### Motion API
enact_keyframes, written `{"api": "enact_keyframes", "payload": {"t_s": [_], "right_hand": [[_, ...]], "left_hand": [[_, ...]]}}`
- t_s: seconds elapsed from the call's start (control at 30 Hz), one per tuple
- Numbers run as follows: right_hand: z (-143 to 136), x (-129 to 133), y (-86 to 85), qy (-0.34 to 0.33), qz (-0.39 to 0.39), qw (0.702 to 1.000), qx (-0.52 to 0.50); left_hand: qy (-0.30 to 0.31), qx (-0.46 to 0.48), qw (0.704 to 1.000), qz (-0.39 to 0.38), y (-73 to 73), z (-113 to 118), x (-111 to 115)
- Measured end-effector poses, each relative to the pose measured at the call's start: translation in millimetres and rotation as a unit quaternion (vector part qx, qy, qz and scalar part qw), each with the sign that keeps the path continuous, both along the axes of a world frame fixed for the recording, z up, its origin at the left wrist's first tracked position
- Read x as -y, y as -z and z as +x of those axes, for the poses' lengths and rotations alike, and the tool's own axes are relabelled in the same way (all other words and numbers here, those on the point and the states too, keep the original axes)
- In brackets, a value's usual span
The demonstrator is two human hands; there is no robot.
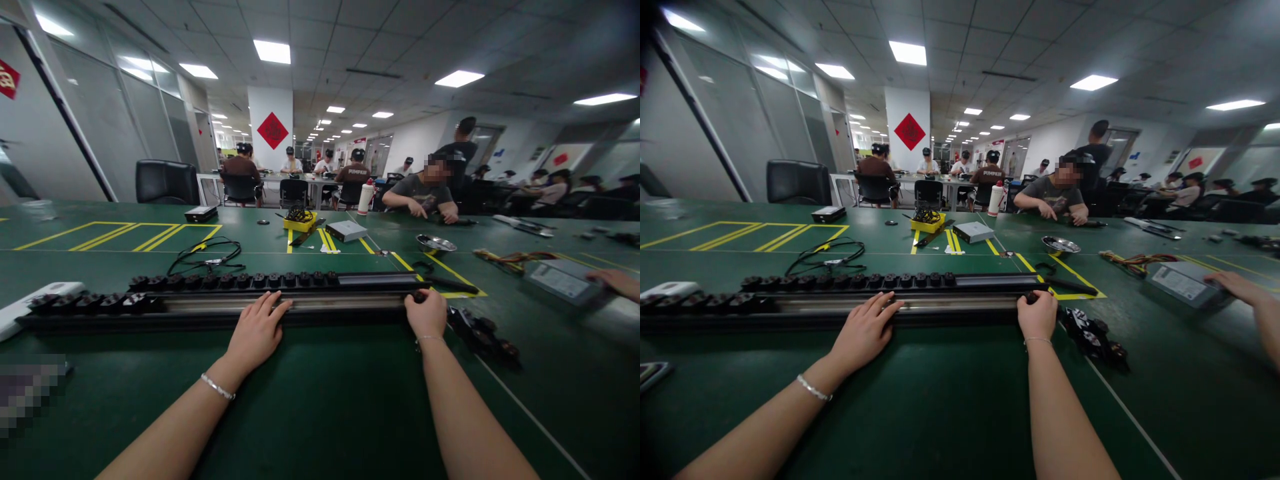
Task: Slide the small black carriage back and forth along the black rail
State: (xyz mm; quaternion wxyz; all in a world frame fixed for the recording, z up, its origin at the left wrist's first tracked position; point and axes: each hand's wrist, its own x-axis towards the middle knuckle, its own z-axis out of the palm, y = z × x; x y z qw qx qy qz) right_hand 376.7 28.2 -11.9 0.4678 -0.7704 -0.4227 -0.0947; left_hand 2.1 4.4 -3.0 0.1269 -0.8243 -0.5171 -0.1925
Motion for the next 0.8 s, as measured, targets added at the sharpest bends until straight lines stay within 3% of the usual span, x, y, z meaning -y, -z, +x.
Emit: {"api": "enact_keyframes", "payload": {"t_s": [0.8], "right_hand": [[2.1,-1.4,-1.7,-0.001,0.014,1.000,-0.002]], "left_hand": [[-0.004,-0.016,1.000,0.009,-1.1,-0.9,-0.3]]}}
